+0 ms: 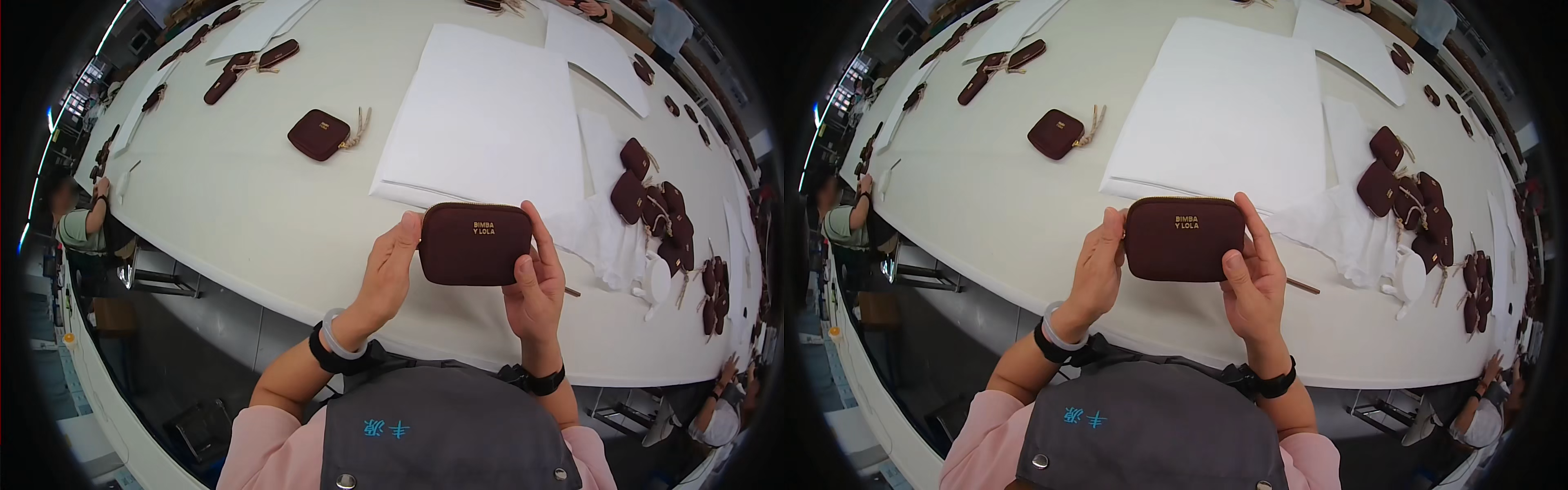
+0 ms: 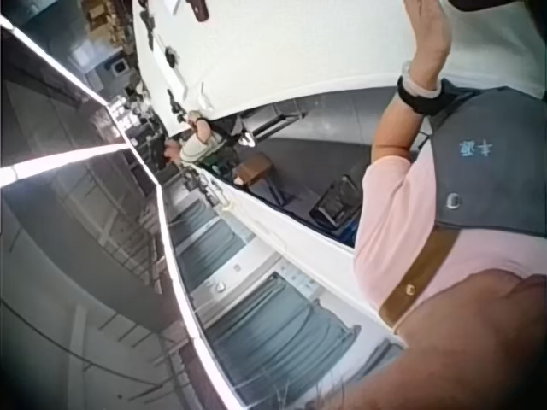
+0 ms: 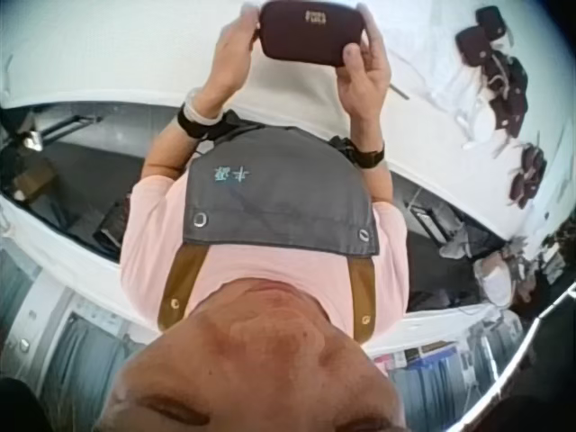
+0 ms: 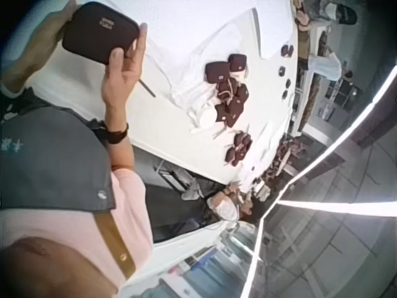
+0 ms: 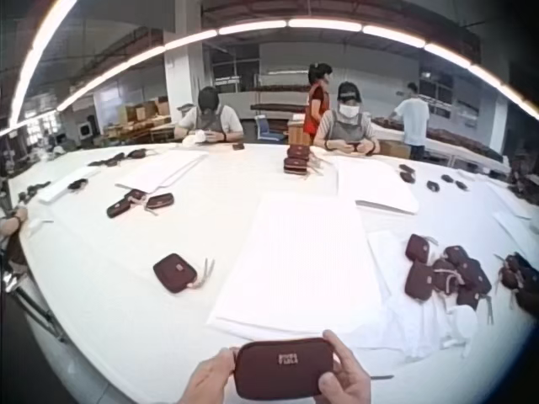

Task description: The person repeatedly stuffs white tissue paper into small maroon pouches, using a thin wooden stick to push the paper inside and adjust the fit. The person handles the pouches one at a time, zips them closed, and places them on the table among other similar pouches.

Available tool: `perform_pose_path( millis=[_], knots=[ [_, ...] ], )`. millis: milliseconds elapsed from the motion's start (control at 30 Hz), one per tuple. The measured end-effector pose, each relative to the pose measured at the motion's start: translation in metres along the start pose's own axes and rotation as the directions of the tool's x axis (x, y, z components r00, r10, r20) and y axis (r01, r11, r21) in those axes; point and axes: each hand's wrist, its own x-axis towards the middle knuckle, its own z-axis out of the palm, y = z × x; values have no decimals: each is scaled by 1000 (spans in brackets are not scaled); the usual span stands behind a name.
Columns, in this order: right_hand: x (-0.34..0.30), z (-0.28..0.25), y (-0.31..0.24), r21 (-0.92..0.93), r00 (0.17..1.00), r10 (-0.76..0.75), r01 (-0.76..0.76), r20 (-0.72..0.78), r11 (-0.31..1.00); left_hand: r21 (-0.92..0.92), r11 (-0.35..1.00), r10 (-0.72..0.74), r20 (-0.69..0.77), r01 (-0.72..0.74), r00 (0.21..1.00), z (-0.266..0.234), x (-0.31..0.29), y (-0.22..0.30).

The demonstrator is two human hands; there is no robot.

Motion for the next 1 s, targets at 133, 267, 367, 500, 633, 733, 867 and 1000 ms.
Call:
perform_pose_path(
  millis=[133, 267, 367, 500, 633, 733, 867, 1000],
  knots=[
    [0, 12, 3, 11, 996, -1, 1, -88, 1000, 59, 982, 183, -78, -178, 980, 17, -2, -4],
    [3, 6, -1, 52, 999, -10, 12, -48, 999, 62, 976, 215, -133, -209, 967, 21, 2, -11],
    [3, 0, -2, 6, 999, -19, 20, -26, 1000, 120, 967, 240, -137, -224, 961, 19, 2, -10],
    [1, 4, 6, -140, 986, -157, 148, -52, 979, 166, 965, 228, -149, -203, 962, 19, -4, -12],
    [2, 16, 14, -498, 914, -395, 300, -95, 814, 234, 908, 390, -162, -348, 907, 29, -7, -12],
    [-2, 16, 22, -607, 837, -537, 373, -106, 702, 204, 907, 402, -167, -368, 900, 34, -6, -9],
    [-2, 18, 14, -568, 845, -524, 380, -108, 730, 127, 900, 434, -161, -417, 886, 39, -7, 0],
    [-6, 19, 21, -611, 815, -571, 406, -93, 679, 252, 777, 615, -111, -577, 780, 40, -3, 7]
  ],
)
